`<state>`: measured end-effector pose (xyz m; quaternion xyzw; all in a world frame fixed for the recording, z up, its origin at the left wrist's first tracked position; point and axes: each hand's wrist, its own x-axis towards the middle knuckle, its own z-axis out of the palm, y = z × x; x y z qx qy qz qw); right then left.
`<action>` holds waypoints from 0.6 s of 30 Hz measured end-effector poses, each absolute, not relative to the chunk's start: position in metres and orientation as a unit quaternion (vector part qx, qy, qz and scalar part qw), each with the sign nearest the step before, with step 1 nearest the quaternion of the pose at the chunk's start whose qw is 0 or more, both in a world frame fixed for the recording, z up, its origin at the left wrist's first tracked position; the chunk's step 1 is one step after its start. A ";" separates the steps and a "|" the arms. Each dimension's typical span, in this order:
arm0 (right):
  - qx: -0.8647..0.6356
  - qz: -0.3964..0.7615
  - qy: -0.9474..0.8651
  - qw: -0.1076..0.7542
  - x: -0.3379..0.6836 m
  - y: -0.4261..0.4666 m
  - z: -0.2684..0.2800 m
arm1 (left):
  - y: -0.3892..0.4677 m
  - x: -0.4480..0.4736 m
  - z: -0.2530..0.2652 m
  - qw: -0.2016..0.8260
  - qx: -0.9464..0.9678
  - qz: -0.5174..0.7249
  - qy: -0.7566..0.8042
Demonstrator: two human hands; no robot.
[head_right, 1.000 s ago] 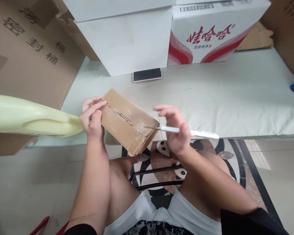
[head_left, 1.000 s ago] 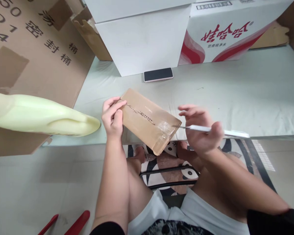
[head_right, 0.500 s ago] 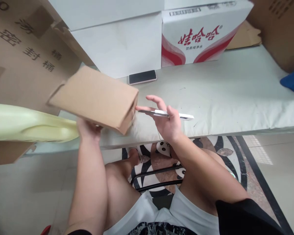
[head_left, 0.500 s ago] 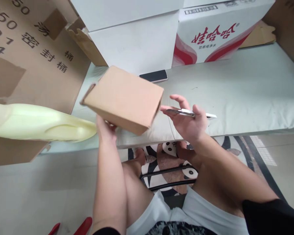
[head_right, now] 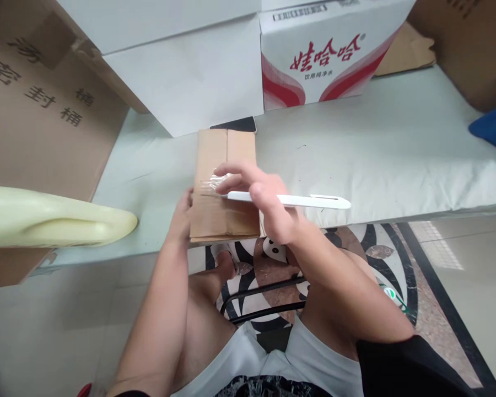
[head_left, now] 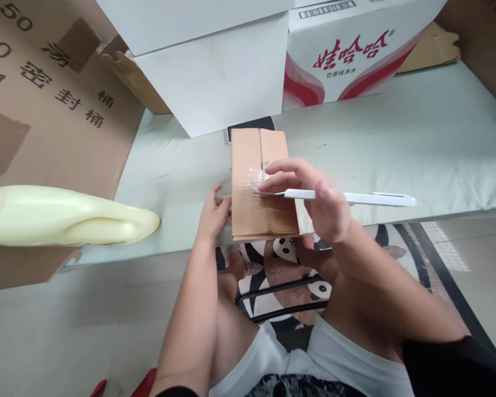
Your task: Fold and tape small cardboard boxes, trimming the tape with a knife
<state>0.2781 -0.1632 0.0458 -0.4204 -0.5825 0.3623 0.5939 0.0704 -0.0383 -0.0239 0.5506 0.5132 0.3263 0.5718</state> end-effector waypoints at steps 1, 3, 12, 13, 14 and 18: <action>-0.404 0.369 -0.602 0.582 0.276 -0.162 0.044 | -0.037 0.071 -0.023 0.540 0.561 0.390 0.492; -0.373 0.362 -0.663 0.538 0.270 -0.160 0.043 | -0.038 0.070 -0.017 0.488 0.592 0.497 0.405; -0.413 0.268 -0.618 0.613 0.257 -0.160 0.046 | -0.056 0.060 -0.012 0.374 0.775 0.472 0.190; -0.451 0.255 -0.585 0.624 0.258 -0.160 0.049 | -0.060 0.062 -0.013 0.365 0.777 0.476 0.193; -0.490 0.243 -0.559 0.623 0.259 -0.159 0.053 | -0.065 0.066 -0.014 0.352 0.779 0.480 0.196; -0.586 0.225 -0.526 0.573 0.259 -0.152 0.069 | -0.089 0.083 -0.016 0.275 0.797 0.496 0.208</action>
